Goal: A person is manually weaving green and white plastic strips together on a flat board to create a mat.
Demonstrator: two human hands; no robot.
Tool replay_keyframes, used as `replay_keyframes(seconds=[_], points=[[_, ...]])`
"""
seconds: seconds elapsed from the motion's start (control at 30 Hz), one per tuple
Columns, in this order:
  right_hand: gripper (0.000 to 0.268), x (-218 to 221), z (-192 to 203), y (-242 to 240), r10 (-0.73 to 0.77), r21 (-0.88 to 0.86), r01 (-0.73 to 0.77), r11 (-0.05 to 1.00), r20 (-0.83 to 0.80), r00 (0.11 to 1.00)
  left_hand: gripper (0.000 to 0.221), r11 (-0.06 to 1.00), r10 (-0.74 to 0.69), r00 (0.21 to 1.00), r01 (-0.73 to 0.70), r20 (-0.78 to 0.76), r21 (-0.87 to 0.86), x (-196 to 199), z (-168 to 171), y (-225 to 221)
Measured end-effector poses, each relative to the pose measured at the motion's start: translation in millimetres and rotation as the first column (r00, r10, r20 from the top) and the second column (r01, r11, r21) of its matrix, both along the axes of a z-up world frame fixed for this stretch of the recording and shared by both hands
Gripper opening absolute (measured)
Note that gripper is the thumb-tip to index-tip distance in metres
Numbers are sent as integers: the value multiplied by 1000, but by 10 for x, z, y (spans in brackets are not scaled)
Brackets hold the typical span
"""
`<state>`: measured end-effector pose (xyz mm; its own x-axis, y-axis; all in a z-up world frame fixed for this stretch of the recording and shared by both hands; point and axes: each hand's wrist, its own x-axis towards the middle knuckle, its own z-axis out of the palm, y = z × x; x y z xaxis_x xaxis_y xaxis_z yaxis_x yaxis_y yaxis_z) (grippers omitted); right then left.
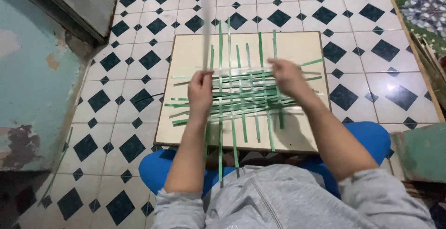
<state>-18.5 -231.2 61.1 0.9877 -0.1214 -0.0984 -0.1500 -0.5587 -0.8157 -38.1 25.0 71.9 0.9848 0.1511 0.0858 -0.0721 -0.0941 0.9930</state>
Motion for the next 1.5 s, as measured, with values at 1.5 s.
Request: replay_keyframes(seconds=[1.5], points=[[25, 410, -673, -745, 288, -552, -175, 815, 124, 950, 14, 308, -386, 869, -196, 310, 931, 176, -1266, -576]])
